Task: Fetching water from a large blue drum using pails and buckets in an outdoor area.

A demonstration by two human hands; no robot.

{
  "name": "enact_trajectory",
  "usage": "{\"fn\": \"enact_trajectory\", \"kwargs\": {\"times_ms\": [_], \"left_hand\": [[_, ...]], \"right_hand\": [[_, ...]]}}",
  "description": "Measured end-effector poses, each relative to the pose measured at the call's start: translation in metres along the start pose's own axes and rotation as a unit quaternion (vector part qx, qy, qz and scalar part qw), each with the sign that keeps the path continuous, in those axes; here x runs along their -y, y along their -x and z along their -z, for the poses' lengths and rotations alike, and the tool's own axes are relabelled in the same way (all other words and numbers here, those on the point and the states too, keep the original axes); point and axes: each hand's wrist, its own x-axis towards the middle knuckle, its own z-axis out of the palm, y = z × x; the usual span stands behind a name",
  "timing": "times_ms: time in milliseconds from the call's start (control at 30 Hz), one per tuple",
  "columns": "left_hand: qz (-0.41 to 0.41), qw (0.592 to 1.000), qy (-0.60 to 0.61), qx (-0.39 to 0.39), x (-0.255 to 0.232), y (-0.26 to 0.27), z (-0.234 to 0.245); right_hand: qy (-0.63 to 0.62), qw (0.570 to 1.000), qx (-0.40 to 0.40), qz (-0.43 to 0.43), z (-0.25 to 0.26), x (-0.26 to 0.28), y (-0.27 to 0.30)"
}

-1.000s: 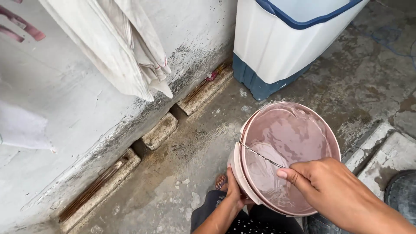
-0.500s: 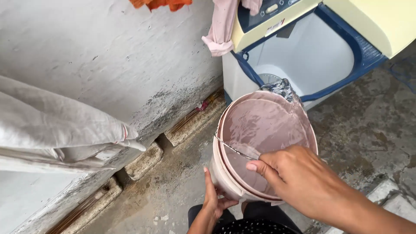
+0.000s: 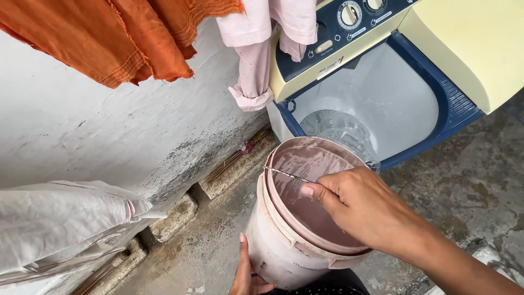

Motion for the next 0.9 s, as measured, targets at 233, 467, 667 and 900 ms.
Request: {"fn": "enact_trajectory", "kwargs": {"times_ms": [233,467,667,900], "left_hand": [[0.01,0.995,-0.056,-0.083,-0.007,0.015,0.009],[-0.021,0.988,-0.124,-0.094,-0.024,0.047,0.004],[-0.062,0.986,-0.148,-0.047,-0.033,0.081,-0.001],[-0.081,0.99,-0.102,-0.044,-0.061,0.131,-0.014]], "right_hand": [[-0.029,0.998,-0.045,0.039,0.003,-0.009,-0.022],[-0.034,0.995,-0.096,0.015,0.017,-0.006,-0.034],[0.043,0.984,-0.159,0.065,0.019,-0.012,-0.048],[0.057,0.969,-0.214,0.113,0.009,-0.015,-0.04]]}}
